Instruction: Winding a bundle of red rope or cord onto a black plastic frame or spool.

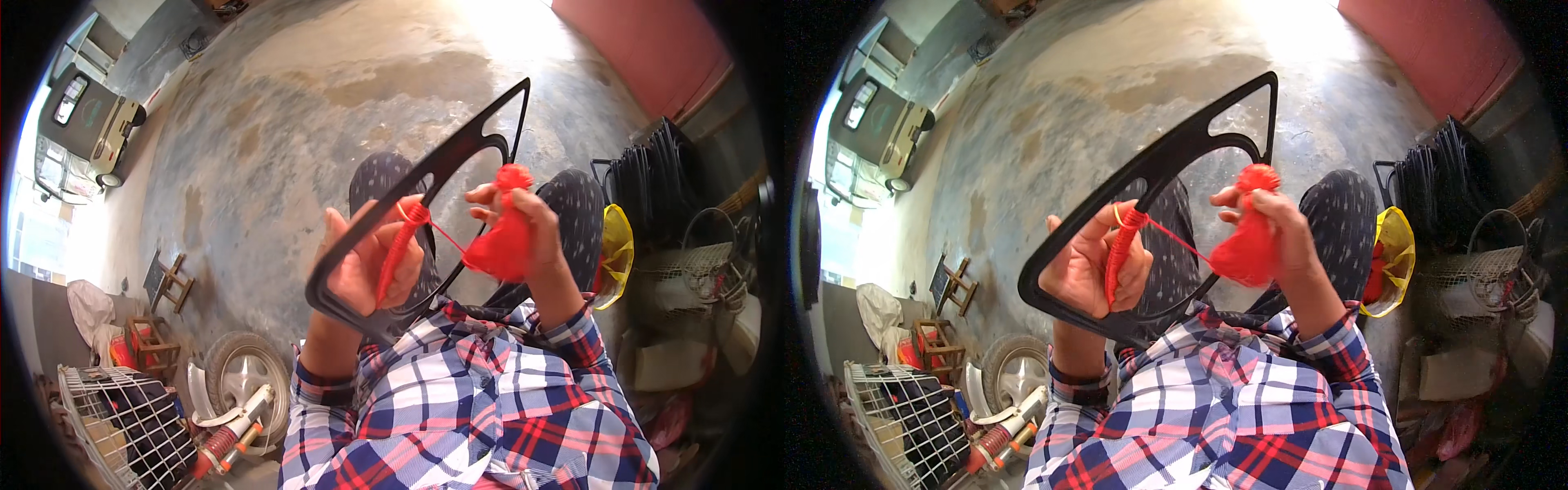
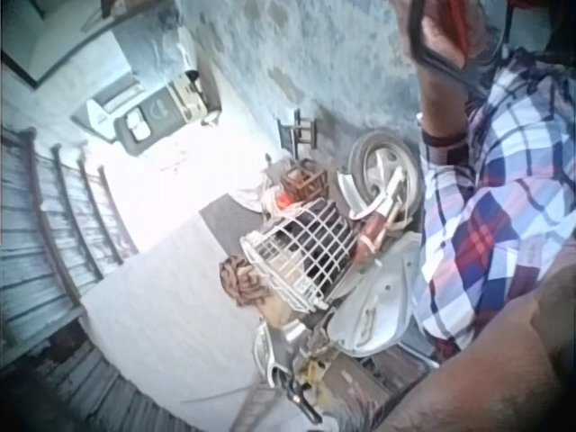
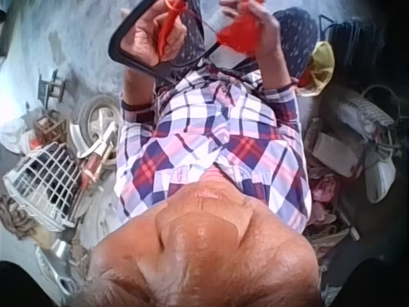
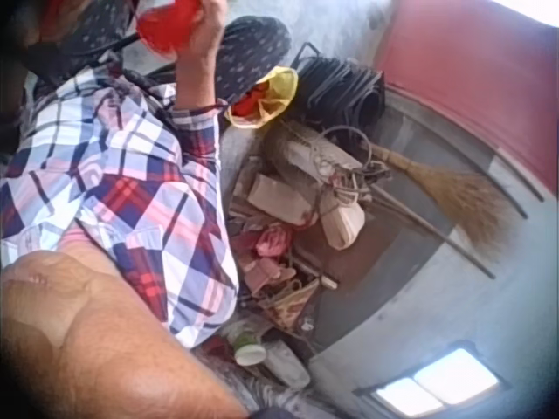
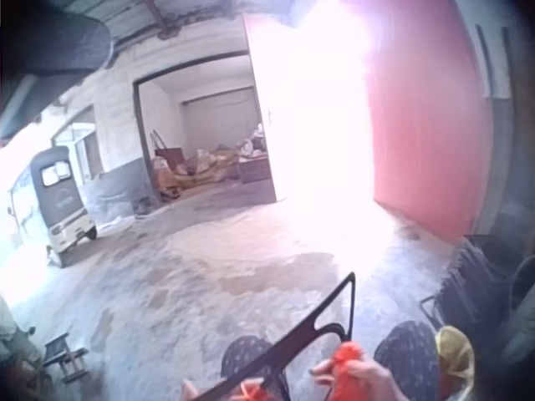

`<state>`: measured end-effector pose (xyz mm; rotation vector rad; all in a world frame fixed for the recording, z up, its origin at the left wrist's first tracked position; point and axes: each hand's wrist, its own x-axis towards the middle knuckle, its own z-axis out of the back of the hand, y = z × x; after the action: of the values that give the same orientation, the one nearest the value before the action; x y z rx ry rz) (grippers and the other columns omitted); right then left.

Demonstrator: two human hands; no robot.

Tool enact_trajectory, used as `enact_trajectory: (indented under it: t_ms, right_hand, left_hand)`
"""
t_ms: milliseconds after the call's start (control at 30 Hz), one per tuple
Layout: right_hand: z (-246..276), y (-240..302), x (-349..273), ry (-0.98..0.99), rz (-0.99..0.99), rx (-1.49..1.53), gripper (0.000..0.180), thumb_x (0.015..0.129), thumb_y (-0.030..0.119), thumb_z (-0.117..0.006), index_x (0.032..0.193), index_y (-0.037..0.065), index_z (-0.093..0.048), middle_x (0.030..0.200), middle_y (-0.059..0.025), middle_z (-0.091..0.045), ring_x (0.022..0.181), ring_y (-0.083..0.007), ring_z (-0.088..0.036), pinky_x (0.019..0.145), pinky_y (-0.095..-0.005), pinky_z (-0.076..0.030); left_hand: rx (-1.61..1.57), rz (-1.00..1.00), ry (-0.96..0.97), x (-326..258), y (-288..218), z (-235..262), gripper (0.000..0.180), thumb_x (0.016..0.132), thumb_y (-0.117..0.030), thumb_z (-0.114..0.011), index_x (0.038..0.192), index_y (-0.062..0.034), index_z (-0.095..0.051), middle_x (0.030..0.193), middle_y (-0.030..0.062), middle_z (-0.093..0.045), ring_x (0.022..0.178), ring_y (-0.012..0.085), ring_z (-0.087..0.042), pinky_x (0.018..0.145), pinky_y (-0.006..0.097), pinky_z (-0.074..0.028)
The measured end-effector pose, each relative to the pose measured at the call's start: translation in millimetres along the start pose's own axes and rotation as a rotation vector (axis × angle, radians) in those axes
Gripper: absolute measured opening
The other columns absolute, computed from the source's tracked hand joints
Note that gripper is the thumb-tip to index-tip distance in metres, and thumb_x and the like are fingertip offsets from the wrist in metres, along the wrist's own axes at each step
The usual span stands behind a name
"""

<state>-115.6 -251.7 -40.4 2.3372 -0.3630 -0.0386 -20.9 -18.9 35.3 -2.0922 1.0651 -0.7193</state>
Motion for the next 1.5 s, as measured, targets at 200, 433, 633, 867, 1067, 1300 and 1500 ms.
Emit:
enact_trajectory:
  t_ms: [200,433,633,867,1067,1300,1500]
  right_hand:
    - [-32,53,-8,0.33,0.19,0.412,0.039,0.102,0.043,-0.04,0.094,0.006,-0.046,0.077,-0.0092,-0.058,0.076,-0.0219,-0.061,0.092,-0.0439,-0.047]
    - [-11,82,-32,0.353,0.156,0.467,0.035,0.106,0.039,-0.034,0.093,0.006,-0.04,0.05,-0.0047,-0.049,0.037,-0.0154,-0.047,0.058,-0.0356,-0.048]
    - [-8,75,-42,0.306,0.163,0.315,0.04,0.106,0.042,-0.03,0.095,0.005,-0.04,0.049,-0.0031,-0.045,0.037,-0.0147,-0.045,0.059,-0.0365,-0.048]
    - [-12,74,-48,0.385,0.108,0.172,0.043,0.106,0.046,-0.029,0.098,0.007,-0.044,0.05,-0.0005,-0.043,0.036,-0.0113,-0.039,0.051,-0.0311,-0.042]
    - [21,43,-29,0.105,-0.043,0.223,0.047,0.103,0.049,-0.035,0.108,0.007,-0.056,0.057,0.002,-0.047,0.046,-0.0116,-0.046,0.05,-0.0286,-0.04]
    - [-68,31,-23,0.061,-0.182,-0.04,0.053,0.08,0.003,-0.059,0.132,-0.005,-0.049,0.113,-0.0102,-0.061,0.101,-0.0189,-0.06,0.091,-0.0321,-0.047]
    - [-121,40,-3,0.322,0.031,-0.859,0.034,0.082,0.007,-0.072,0.112,-0.002,-0.058,0.084,-0.0061,-0.064,0.076,-0.01,-0.061,0.073,-0.0249,-0.049]
  left_hand:
    - [-0.085,-0.037,0.093,-4,-9,28,0.055,0.1,-0.049,-0.042,0.139,-0.0091,-0.047,0.063,0.0067,-0.043,0.045,0.0115,-0.036,0.031,0.021,-0.026]
    - [-0.065,-0.097,0.018,-17,-21,56,0.044,0.101,-0.027,-0.05,0.143,-0.0139,-0.044,0.067,0.0059,-0.044,0.048,0.0115,-0.037,0.032,0.021,-0.031]
    - [-0.059,-0.137,-0.05,-27,-25,63,0.047,0.101,-0.026,-0.05,0.146,-0.0171,-0.039,0.068,0.0061,-0.045,0.047,0.0116,-0.037,0.031,0.022,-0.033]
    - [-0.005,-0.179,-0.112,-29,-26,63,0.052,0.1,-0.026,-0.053,0.148,-0.0183,-0.034,0.067,0.0058,-0.045,0.047,0.0113,-0.039,0.032,0.022,-0.035]
    - [-0.075,-0.132,-0.093,-25,-20,70,0.049,0.1,-0.023,-0.054,0.146,-0.0136,-0.04,0.068,0.006,-0.046,0.047,0.0115,-0.039,0.033,0.022,-0.033]
    - [-0.026,-0.08,-0.013,-13,-12,45,0.064,0.097,-0.048,-0.05,0.145,-0.0075,-0.039,0.068,0.0051,-0.046,0.049,0.0109,-0.038,0.034,0.023,-0.033]
    - [-0.243,0.032,-0.337,3,-3,-14,0.09,0.089,-0.067,-0.047,0.144,0.0033,-0.036,0.117,0.021,-0.061,0.1,0.03,-0.064,0.082,0.04,-0.055]
